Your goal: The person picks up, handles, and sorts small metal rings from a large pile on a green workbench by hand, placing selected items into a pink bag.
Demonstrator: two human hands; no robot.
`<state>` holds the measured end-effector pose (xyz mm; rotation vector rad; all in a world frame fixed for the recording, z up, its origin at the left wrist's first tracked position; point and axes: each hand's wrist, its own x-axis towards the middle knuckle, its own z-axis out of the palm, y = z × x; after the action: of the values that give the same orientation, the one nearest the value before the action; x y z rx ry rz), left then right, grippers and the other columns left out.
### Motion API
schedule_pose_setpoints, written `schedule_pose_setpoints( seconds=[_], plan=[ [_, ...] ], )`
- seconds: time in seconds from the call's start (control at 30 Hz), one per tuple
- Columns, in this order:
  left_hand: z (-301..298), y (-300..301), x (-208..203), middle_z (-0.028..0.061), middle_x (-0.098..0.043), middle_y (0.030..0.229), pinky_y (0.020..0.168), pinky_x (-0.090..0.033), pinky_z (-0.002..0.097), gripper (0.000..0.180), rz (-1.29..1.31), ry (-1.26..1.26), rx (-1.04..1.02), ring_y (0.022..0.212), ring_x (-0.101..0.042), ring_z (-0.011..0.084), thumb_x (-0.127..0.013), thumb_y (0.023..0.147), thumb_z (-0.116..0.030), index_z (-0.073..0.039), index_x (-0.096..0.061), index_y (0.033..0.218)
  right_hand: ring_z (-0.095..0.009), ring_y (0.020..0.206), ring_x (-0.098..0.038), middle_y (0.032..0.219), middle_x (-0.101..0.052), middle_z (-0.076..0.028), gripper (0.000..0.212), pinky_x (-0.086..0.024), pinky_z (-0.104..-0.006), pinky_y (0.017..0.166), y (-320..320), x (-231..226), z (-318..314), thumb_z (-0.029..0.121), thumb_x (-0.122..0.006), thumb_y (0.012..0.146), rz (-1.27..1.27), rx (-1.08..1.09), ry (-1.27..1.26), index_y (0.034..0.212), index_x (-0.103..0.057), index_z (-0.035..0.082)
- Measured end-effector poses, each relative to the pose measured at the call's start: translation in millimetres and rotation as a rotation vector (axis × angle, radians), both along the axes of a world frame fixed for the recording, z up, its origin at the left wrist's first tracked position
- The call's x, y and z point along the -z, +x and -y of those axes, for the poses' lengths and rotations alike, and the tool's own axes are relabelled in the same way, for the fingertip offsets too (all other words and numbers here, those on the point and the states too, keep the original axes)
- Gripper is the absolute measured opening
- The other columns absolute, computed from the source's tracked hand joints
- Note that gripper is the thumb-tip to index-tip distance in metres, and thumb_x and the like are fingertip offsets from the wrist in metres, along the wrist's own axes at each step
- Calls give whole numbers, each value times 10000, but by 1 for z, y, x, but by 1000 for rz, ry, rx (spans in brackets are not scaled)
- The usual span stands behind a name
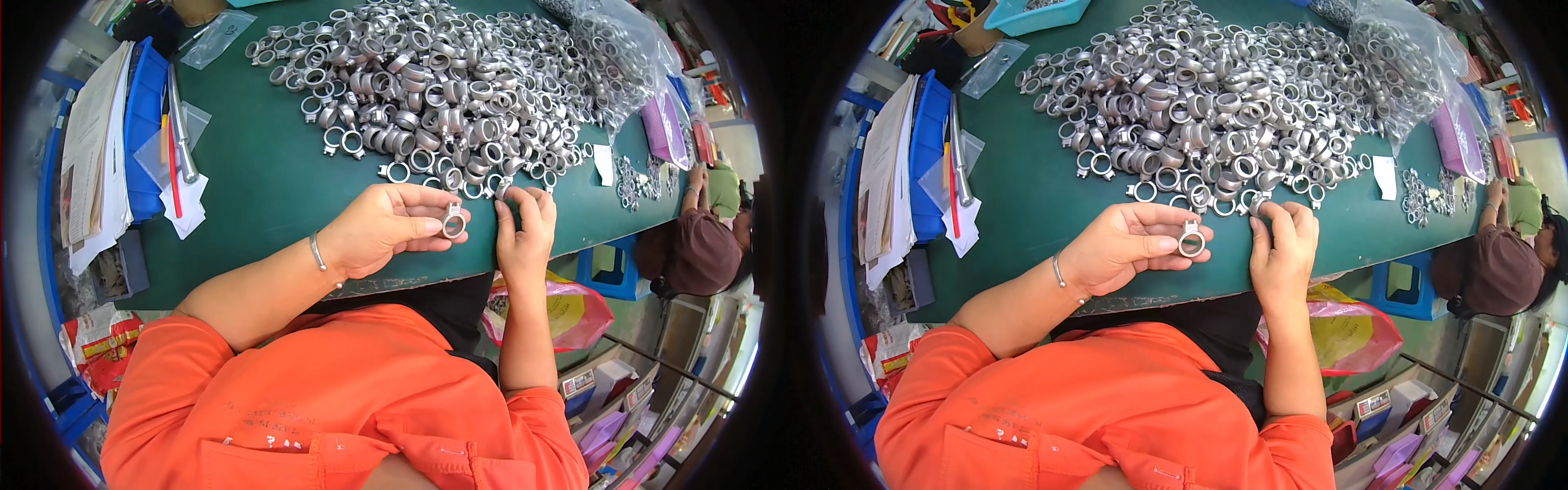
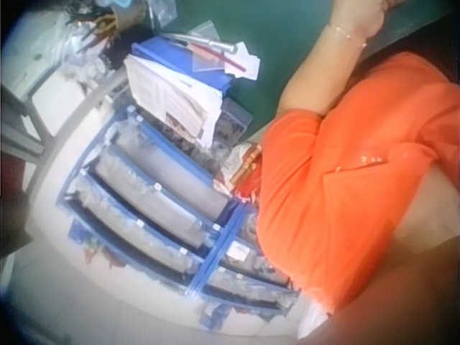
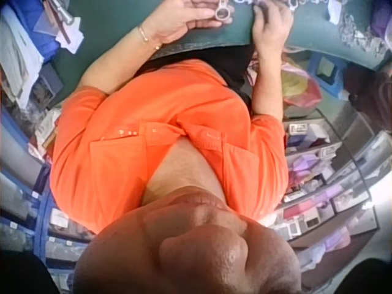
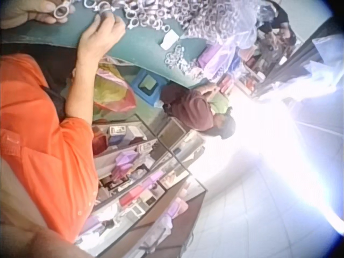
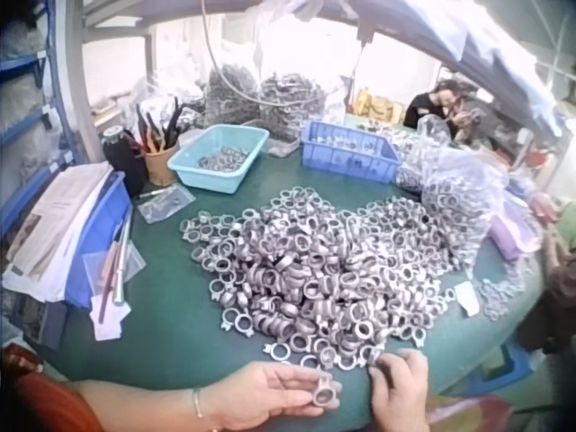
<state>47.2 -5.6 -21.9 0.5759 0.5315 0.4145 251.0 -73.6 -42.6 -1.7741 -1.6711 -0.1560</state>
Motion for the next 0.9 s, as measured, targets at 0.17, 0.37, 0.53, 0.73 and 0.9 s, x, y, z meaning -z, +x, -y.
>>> schedule_pose_setpoints(
  seconds=[0.17,0.37,0.53,0.73,0.9],
  plan=[
    [0,-1,0,201,-550,1135,828,-517,319,342,17,23,16,1002,-587,302,-524,842,18,48,-477,1179,-153,685,-496,786,-522,-59,97,-404,-245,616,-2,2,14,-18,-613,767,-532,-77,-83,844,-561,11],
    [3,1,-1,137,-582,988,712,-517,278,265,31,-8,12,888,-597,216,-496,832,20,26,-499,1096,-67,713,-481,833,-531,-15,68,-390,-178,642,-12,-2,29,-40,-557,828,-1112,-305,-98,883,-539,-6],
    [5,-3,3,13,-515,720,445,-345,182,133,0,37,70,562,-457,62,-604,820,-72,-19,-538,923,-123,695,-577,816,-609,-87,72,-486,-227,632,-19,-3,32,-37,-543,838,-1190,-373,-114,907,-542,-14],
    [11,3,-5,10,-546,704,418,-299,169,174,-121,267,-2,522,-421,26,-678,773,-64,-5,-593,913,-212,713,-604,834,-612,-144,117,-500,-268,608,-30,-11,26,-60,-583,786,-485,-480,26,890,-573,-6],
    [13,1,-1,27,-570,685,440,-365,181,99,-138,333,-4,512,-479,55,-635,804,-54,-4,-610,886,-247,692,-579,839,-581,-124,178,-476,-295,579,-39,-16,30,-60,-639,705,-305,-350,137,866,-593,2]
  ],
)
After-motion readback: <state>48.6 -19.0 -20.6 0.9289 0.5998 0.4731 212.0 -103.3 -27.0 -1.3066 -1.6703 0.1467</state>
